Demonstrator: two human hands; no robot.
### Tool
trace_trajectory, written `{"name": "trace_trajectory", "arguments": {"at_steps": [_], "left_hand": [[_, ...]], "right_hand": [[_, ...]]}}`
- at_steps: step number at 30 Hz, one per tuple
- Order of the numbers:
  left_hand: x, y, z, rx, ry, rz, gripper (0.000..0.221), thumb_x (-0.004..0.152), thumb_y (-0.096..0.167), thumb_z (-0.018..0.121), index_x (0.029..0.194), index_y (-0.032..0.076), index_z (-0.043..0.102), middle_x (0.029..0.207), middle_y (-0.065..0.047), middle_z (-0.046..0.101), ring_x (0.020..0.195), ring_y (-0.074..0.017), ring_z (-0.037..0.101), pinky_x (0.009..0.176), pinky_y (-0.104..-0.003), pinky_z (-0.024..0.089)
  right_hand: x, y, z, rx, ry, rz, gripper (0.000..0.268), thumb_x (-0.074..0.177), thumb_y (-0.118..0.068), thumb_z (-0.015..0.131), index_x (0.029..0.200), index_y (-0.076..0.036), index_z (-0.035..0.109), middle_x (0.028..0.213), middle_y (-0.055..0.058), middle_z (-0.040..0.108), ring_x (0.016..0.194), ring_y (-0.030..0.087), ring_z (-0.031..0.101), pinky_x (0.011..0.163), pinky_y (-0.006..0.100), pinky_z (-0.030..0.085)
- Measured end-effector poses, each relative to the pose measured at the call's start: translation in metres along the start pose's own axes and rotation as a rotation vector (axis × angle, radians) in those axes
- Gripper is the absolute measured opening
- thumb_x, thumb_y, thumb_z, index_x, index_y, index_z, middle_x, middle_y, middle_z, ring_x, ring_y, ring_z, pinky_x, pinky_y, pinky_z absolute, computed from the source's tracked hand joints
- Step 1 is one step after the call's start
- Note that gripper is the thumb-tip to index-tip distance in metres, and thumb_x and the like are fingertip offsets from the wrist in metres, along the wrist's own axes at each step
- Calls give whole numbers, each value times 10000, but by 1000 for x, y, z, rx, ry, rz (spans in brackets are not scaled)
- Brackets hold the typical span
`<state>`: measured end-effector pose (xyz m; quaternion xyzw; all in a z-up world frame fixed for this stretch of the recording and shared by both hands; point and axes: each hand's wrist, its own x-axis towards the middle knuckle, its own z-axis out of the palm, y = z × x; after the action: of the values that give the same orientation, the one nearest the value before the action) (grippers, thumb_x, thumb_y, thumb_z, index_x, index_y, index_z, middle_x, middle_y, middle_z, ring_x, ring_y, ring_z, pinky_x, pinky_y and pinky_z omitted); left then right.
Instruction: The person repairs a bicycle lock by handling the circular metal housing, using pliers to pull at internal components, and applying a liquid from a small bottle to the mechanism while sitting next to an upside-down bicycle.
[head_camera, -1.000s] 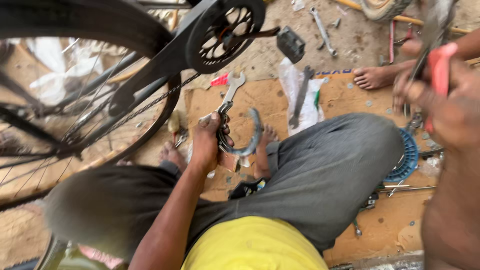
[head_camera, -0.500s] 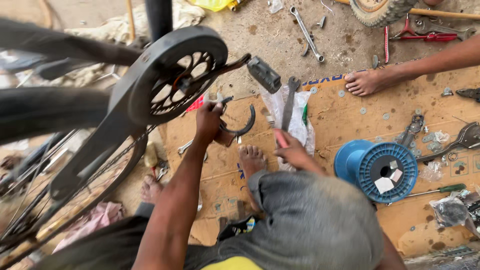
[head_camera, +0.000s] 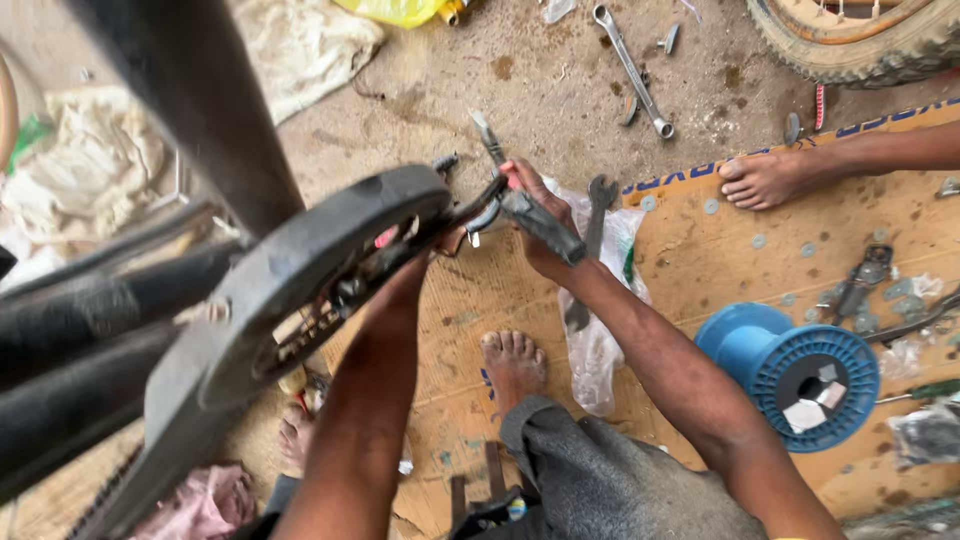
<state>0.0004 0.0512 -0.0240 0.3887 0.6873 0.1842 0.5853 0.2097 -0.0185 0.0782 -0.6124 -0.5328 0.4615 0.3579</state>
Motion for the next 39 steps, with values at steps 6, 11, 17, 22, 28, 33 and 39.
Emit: {"name": "trace_trajectory", "arguments": {"at_steps": [6,11,17,22,28,33,39], "left_hand": [[-1,3,5,38,18,32,291,929,230,694,1127,16,698,959,-124,676,789,-274,661,688,-410,546],[-6,-1,16,53,-14,17,296,934,231,697,1150,29,699,1002,-135,669,840,-289,659,733,-422,544],[1,20,31,65,-58,71,304,940,233,700,1178,45,700,1053,-149,661,901,-306,657,788,-437,543],[2,10,12,117,16,69,312,944,235,702,1202,58,701,1096,-160,654,952,-320,656,833,-449,541],[5,10,48,227,92,305,324,950,236,705,1229,73,702,1147,-174,645,1014,-337,654,888,-464,540],[9,54,91,376,117,729,407,840,170,735,1230,68,687,1116,-192,599,1012,-398,621,873,-500,524],[-4,79,96,542,155,554,317,879,274,774,1103,54,725,1062,-190,600,962,-398,608,807,-505,498]], "right_hand": [[56,-62,-5,-356,-340,533,544,1100,-305,510,1618,-313,342,1195,207,656,955,302,706,845,471,582],[58,-9,0,-427,-208,43,532,1070,-376,490,1592,-336,401,1123,181,636,856,304,720,759,426,676],[70,46,7,-803,-407,100,525,1079,-405,576,1557,-214,475,1141,242,641,988,400,713,892,541,604],[40,72,-4,-323,-173,224,409,1092,-365,495,1467,-241,602,1425,249,585,1143,416,634,898,525,544],[-50,81,-37,-241,213,590,588,962,-382,649,1500,-186,516,1221,216,710,1111,361,712,946,440,549],[-112,73,-31,-349,368,463,506,1012,-297,608,1448,-49,544,1300,253,649,1229,414,618,1001,458,493],[-74,23,-54,-192,334,359,452,1096,-217,433,1498,-18,479,1348,210,646,1133,327,643,972,419,501]]}}
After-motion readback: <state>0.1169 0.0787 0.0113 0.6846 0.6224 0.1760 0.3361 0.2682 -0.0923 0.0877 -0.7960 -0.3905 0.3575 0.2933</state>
